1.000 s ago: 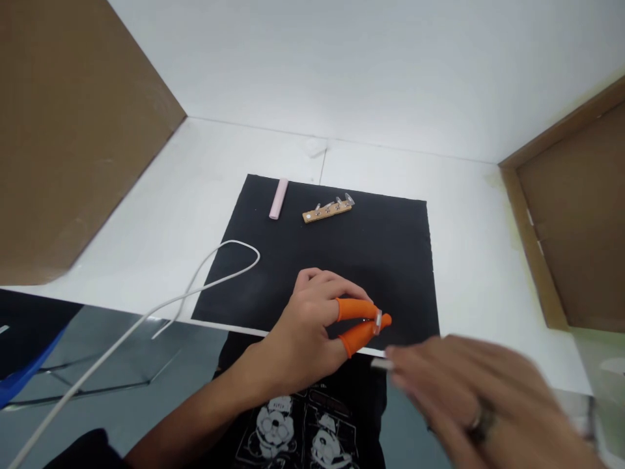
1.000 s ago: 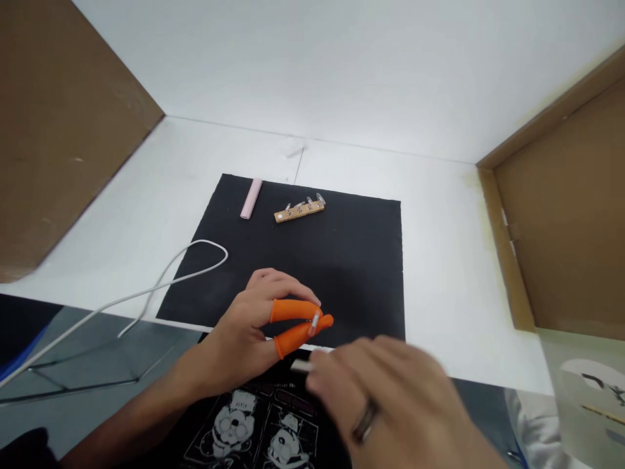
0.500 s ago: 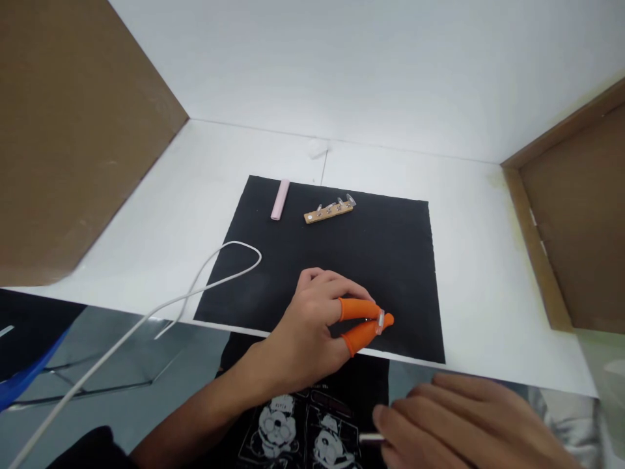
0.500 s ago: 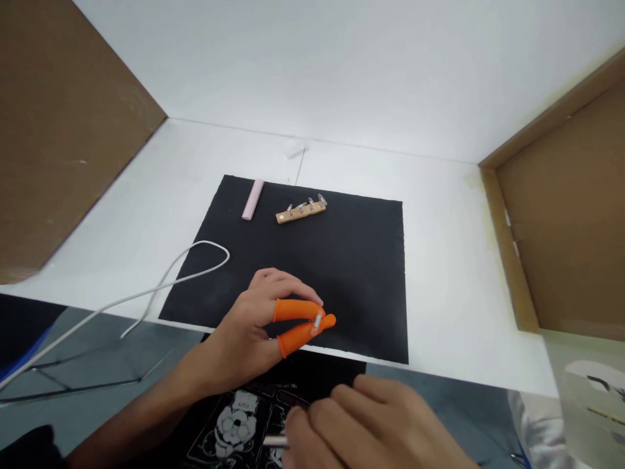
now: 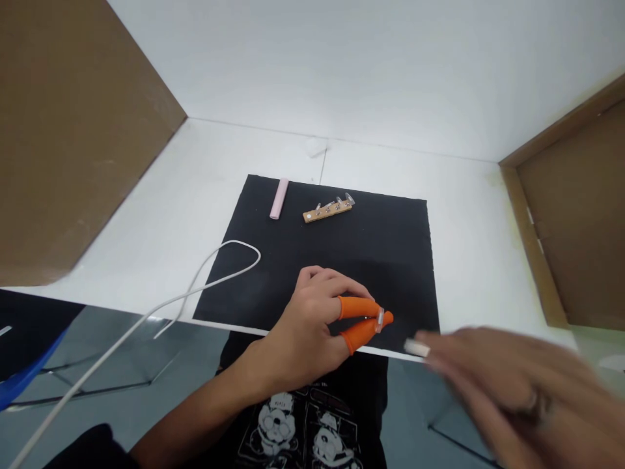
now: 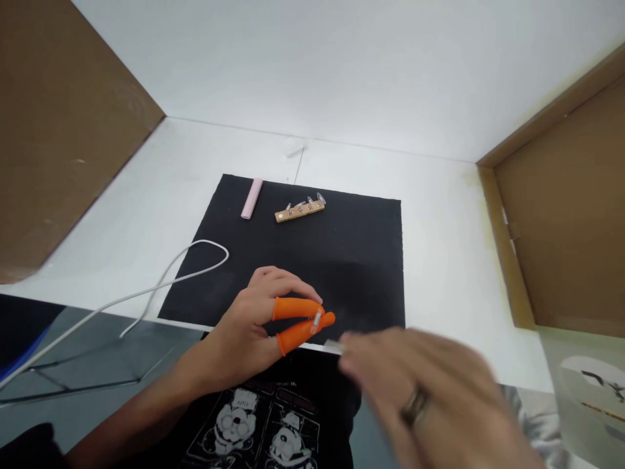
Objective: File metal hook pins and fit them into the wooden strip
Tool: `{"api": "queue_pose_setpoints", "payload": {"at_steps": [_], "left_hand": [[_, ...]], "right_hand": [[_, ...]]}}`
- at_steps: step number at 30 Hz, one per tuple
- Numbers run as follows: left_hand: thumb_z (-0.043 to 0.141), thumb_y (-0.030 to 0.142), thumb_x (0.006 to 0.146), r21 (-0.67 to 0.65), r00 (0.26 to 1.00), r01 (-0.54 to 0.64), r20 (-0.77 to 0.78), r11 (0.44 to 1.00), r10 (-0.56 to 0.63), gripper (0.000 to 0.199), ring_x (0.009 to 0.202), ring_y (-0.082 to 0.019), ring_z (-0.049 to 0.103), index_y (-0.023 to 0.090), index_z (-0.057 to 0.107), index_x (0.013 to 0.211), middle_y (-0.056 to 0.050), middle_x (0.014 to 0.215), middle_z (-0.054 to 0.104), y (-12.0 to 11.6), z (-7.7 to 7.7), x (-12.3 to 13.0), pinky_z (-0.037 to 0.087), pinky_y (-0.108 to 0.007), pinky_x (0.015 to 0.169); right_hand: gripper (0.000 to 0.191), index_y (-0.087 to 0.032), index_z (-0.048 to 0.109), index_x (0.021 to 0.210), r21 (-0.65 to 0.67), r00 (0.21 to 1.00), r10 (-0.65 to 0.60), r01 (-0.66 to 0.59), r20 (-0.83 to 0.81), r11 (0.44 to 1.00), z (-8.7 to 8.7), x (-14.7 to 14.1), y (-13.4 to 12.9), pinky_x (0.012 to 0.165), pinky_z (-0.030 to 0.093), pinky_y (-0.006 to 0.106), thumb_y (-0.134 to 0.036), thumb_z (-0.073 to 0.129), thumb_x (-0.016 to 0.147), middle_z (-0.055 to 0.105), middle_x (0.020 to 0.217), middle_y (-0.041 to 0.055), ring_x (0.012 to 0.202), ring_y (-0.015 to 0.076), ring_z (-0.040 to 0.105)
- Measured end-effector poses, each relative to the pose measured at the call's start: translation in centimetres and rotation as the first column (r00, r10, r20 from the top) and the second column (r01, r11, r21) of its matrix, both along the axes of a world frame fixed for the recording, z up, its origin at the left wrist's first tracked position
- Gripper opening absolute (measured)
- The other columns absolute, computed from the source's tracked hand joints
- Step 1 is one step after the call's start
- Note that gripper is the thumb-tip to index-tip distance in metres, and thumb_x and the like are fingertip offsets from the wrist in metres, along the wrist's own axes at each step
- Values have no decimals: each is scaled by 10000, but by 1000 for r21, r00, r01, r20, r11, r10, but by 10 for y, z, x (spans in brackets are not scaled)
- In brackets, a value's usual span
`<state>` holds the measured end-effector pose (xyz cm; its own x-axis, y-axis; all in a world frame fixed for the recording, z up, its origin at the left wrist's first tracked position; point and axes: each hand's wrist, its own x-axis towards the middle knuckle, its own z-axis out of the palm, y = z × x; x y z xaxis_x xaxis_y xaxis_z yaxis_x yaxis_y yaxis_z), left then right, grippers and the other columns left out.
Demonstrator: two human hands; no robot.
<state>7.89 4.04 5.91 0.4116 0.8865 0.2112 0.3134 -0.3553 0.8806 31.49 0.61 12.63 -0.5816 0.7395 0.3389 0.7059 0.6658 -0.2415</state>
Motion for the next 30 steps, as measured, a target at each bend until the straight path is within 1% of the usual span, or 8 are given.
{"api": "queue_pose_setpoints", "payload": {"at_steps": [3,8,10,15,21,23,26,30], "left_hand": [[802,203,960,-5,1000,5,-5,1000,-5,28,932,-178,738,215,792,937,-4,1014,826,0,-1,0,399,-422,973],[812,196,954,-1,1000,4,-2,1000,-4,35,934,-175,737,215,796,930,2,1016,825,0,-1,0,396,-418,973],[808,202,960,2,1000,2,2,1000,-2,33,936,-174,735,212,796,931,2,1015,823,0,-2,0,395,-416,973],[807,203,958,5,1000,2,7,1000,-2,32,928,-165,733,205,790,931,8,1012,817,-1,-4,0,394,-407,972],[814,194,952,9,1000,-1,3,1000,1,31,938,-167,739,210,796,932,12,1011,819,-1,-4,-1,390,-405,981],[806,185,954,5,1000,7,-5,1000,-7,29,946,-171,737,205,794,936,7,1017,818,-1,-3,-2,389,-404,981],[803,192,958,-2,1000,3,-4,1000,-3,28,937,-168,734,199,790,935,5,1017,816,-2,-4,-2,389,-402,977],[822,169,936,-1,1000,-10,10,1000,10,47,944,-167,737,207,795,931,11,1017,817,-2,-6,-1,385,-403,985]], "right_hand": [[106,-168,726,1098,113,992,-123,118,34,987,0,7,7,738,528,304,-149,643,1035,810,897,20,715,145,745],[324,-251,698,992,-136,996,70,-78,-62,988,-1,-16,-10,619,516,313,-185,414,1132,790,789,-58,655,123,737],[312,-253,714,1041,-113,996,87,-90,-33,990,-3,-10,-9,691,547,311,-204,420,1133,806,838,-60,701,125,757],[133,-181,726,1144,109,984,-161,152,80,982,-5,13,7,769,510,326,-169,639,1043,818,930,12,750,164,760],[289,-266,676,1018,-130,997,47,-54,-58,990,-5,-10,-9,690,500,324,-227,421,1148,808,824,-74,686,118,743],[216,-268,692,1111,-87,1000,-7,5,-17,996,-6,3,-5,803,510,332,-240,479,1131,829,944,-57,808,147,768],[136,-179,718,1155,121,983,-152,139,103,983,-6,21,6,764,470,362,-211,619,1068,822,928,34,760,194,740],[232,-224,712,1080,-46,996,63,-60,66,997,-2,2,-1,698,484,332,-174,488,1111,814,870,-28,710,141,737]]}}
